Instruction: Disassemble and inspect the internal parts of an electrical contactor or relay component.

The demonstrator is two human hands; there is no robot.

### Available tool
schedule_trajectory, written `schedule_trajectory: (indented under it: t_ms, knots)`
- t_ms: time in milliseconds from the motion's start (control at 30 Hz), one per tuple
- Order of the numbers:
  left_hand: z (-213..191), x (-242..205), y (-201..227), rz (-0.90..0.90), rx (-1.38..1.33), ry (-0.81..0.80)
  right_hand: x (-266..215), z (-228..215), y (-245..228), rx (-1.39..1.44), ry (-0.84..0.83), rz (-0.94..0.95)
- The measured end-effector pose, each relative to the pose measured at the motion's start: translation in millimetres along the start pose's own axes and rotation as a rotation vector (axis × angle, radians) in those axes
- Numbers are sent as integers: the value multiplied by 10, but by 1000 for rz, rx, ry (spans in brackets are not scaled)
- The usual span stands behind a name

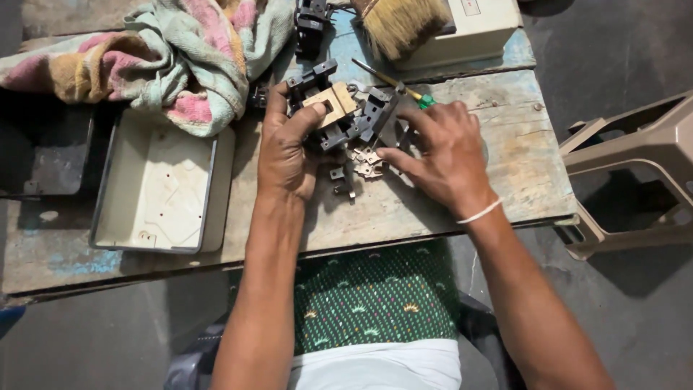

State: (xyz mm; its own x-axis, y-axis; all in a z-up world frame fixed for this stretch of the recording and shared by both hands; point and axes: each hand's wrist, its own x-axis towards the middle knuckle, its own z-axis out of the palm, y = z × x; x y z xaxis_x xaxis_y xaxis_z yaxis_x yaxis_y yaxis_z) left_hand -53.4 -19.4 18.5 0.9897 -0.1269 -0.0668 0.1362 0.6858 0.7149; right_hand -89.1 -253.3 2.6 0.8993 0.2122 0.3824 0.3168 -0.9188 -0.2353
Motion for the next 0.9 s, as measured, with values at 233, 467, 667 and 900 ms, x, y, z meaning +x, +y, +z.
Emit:
schedule_trajectory:
  t_ms: [233, 467, 667, 900]
  knots:
    - [10, 2, -74, 28, -98, -38, 32, -29, -115, -116, 145, -114]
    - [32, -67, 3, 9, -68, -25, -126, -114, 134, 114, 329, 105]
    - [108, -145, 69, -19, -55, -34, -166, -180, 54, 275, 472, 314]
    - [-24, -159, -5, -2, -19, 11, -211, -121, 205, 281, 480, 418]
